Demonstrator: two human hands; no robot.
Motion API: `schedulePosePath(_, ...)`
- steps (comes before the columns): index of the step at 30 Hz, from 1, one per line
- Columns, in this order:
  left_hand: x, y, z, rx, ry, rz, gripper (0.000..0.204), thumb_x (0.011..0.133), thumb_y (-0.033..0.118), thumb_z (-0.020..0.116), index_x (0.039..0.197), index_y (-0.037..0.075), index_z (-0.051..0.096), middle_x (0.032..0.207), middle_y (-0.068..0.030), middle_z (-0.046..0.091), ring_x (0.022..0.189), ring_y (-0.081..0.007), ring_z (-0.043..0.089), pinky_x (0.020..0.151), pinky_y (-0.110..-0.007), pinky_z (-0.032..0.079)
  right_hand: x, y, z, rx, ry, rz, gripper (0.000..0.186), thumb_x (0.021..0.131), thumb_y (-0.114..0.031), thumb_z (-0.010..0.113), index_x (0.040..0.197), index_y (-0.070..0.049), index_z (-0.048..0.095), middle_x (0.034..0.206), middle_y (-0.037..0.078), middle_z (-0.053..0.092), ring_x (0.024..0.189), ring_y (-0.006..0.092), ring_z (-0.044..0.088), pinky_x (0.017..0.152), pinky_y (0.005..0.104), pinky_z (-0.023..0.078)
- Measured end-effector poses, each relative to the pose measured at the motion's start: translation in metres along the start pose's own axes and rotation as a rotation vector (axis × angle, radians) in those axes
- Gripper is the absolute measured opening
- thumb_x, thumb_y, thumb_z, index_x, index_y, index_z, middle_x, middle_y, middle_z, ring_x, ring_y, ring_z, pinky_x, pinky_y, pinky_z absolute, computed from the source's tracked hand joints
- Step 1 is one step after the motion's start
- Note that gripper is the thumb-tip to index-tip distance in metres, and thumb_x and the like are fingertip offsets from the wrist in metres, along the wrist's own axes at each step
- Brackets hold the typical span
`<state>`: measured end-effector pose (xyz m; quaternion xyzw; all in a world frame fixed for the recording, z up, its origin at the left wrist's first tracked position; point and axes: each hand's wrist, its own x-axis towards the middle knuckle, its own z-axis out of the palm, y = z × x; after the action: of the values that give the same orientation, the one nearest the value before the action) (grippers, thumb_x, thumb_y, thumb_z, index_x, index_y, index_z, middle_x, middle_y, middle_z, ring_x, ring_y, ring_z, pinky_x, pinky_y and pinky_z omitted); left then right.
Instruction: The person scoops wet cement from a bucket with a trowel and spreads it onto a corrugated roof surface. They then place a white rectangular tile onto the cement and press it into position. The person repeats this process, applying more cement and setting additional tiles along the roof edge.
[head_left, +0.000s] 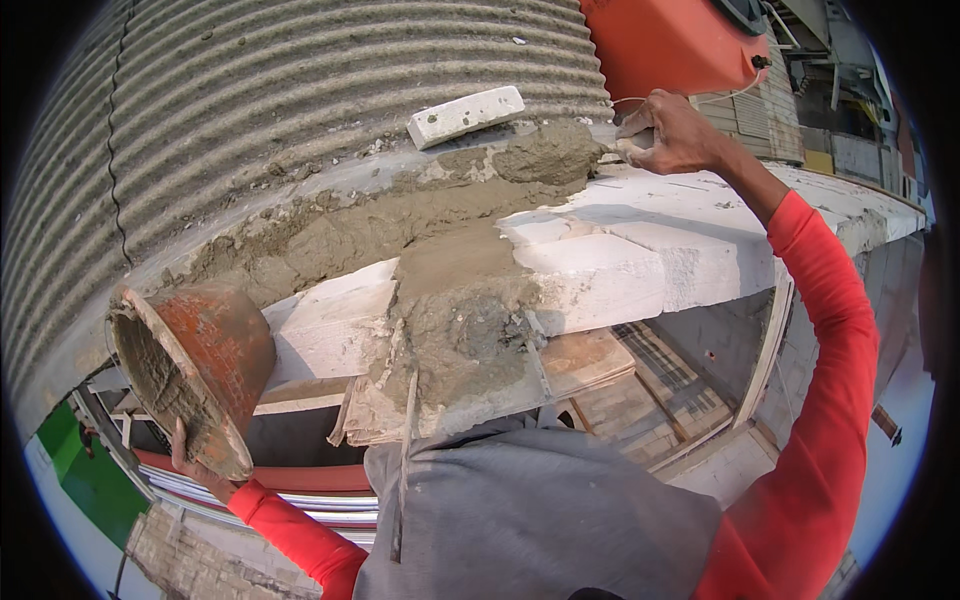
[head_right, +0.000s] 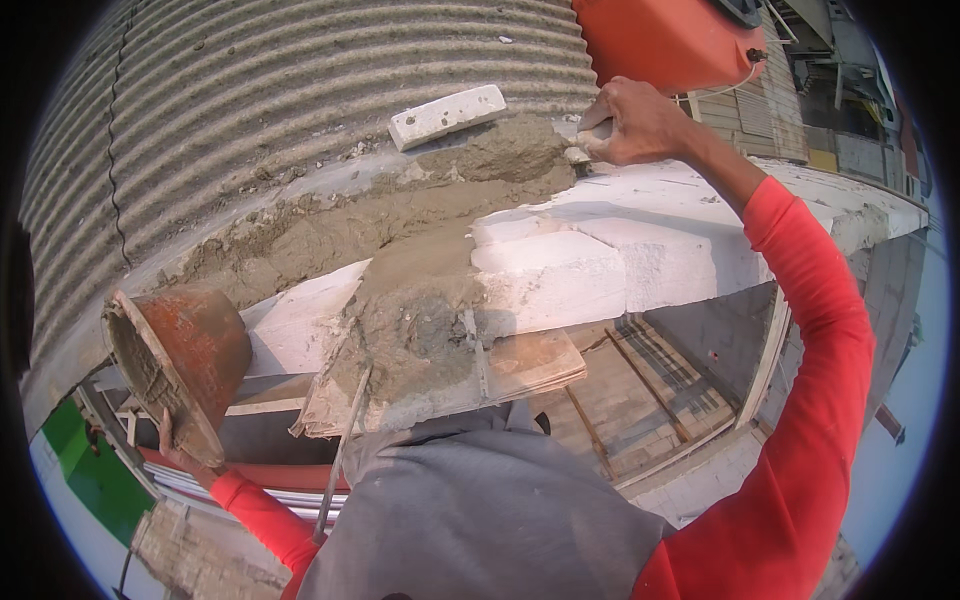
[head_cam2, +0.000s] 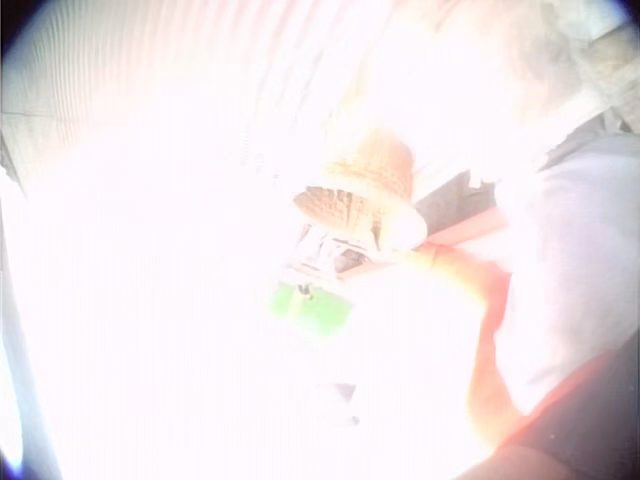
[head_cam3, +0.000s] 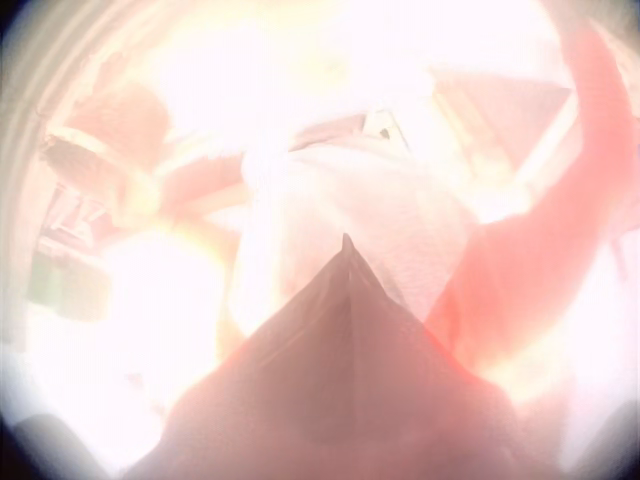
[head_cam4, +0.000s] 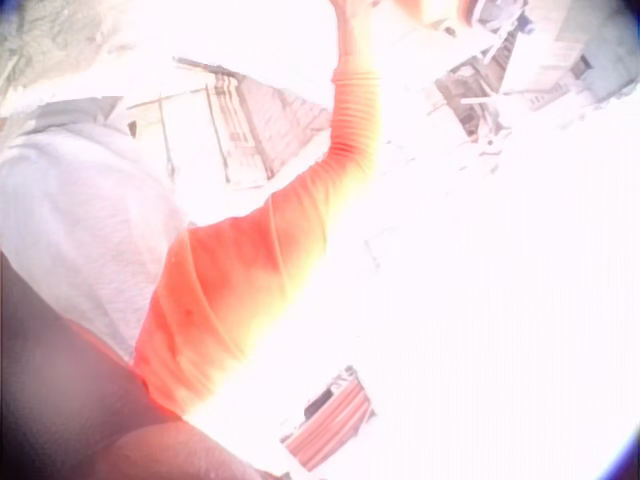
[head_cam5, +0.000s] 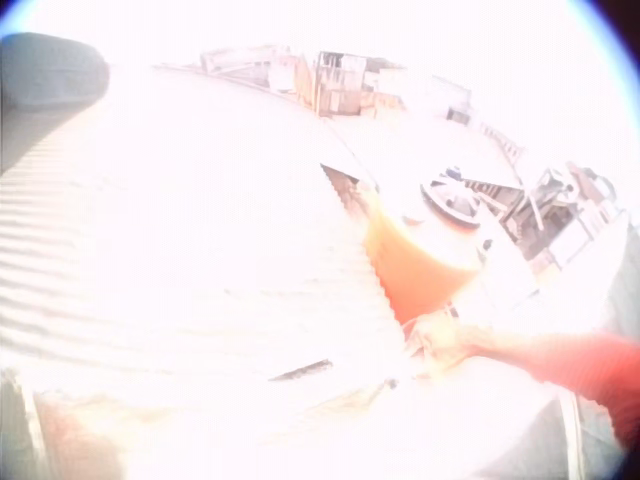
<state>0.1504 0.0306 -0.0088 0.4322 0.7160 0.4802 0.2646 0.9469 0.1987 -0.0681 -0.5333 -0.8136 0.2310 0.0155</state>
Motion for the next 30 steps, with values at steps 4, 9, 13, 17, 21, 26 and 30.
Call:
schedulePosePath(4, 0.007, -0.019, -0.043, 0.200, -0.036, 0.130, 0.040, 0.104, 0.015, 0.061, 0.143, 0.010, 0.054, 0.153, -0.0197, 0.048, 0.134, -0.0364, 0.056, 0.110, -0.050, 0.055, 0.014, 0.071, 0.064, -0.071, -0.049, -0.056, 0.032, 0.067, -0.032, 0.071, 0.075, -0.002, 0.076, 0.076, 0.024, 0.070, 0.079, 0.0424, 0.070, 0.072, 0.0511, 0.057)
schedulePosePath(9, 0.007, -0.050, -0.088, 0.373, 0.051, 0.282, 0.055, 0.099, 0.014, 0.071, 0.146, 0.006, 0.044, 0.146, -0.0208, 0.051, 0.130, -0.0318, 0.058, 0.110, -0.047, 0.054, 0.022, 0.103, 0.150, -0.341, -0.358, -0.099, 0.021, 0.068, -0.023, 0.070, 0.072, -0.002, 0.073, 0.071, 0.021, 0.070, 0.070, 0.0428, 0.071, 0.068, 0.0518, 0.057)
schedulePosePath(13, 0.002, -0.052, -0.101, 0.178, 0.180, 0.041, 0.051, 0.101, 0.021, 0.067, 0.146, 0.008, 0.046, 0.149, -0.0215, 0.048, 0.130, -0.0338, 0.058, 0.108, -0.047, 0.055, 0.009, 0.088, 0.190, -0.414, -0.502, -0.030, 0.015, 0.074, -0.015, 0.070, 0.080, -0.003, 0.075, 0.083, 0.022, 0.072, 0.081, 0.0392, 0.073, 0.074, 0.0499, 0.055)
schedulePosePath(17, -0.005, -0.055, -0.117, 0.413, 0.224, 0.031, 0.056, 0.102, 0.030, 0.067, 0.148, 0.008, 0.045, 0.151, -0.0209, 0.047, 0.131, -0.0341, 0.057, 0.107, -0.049, 0.055, 0.019, 0.083, 0.176, -0.446, -0.464, -0.097, 0.015, 0.074, -0.014, 0.072, 0.085, -0.004, 0.076, 0.088, 0.021, 0.073, 0.086, 0.0365, 0.072, 0.074, 0.0481, 0.052)
schedulePosePath(21, -0.005, -0.044, -0.077, 0.524, 0.224, 0.128, 0.060, 0.101, 0.035, 0.070, 0.147, 0.005, 0.047, 0.146, -0.0201, 0.053, 0.124, -0.0331, 0.062, 0.103, -0.048, 0.057, 0.027, 0.101, 0.174, -0.516, -0.417, -0.022, 0.009, 0.076, -0.013, 0.071, 0.080, -0.005, 0.073, 0.089, 0.018, 0.069, 0.089, 0.0351, 0.069, 0.077, 0.0483, 0.049)
schedulePosePath(26, -0.005, -0.055, -0.114, 0.458, 0.211, 0.152, 0.073, 0.095, 0.027, 0.079, 0.152, 0.005, 0.041, 0.150, -0.0221, 0.048, 0.129, -0.0343, 0.058, 0.105, -0.050, 0.055, 0.089, 0.115, 0.201, -0.702, -0.439, 0.017, 0.006, 0.081, -0.016, 0.071, 0.085, -0.011, 0.071, 0.095, 0.011, 0.071, 0.097, 0.0317, 0.068, 0.079, 0.0470, 0.047)
schedulePosePath(30, -0.002, -0.049, -0.096, 0.528, 0.230, 0.192, 0.070, 0.094, 0.025, 0.079, 0.150, 0.004, 0.043, 0.149, -0.0222, 0.049, 0.129, -0.0345, 0.058, 0.105, -0.050, 0.055, 0.126, 0.137, 0.266, -0.985, -0.156, -0.222, 0.008, 0.091, -0.022, 0.066, 0.090, -0.017, 0.071, 0.098, 0.005, 0.070, 0.105, 0.0265, 0.066, 0.088, 0.0459, 0.047)
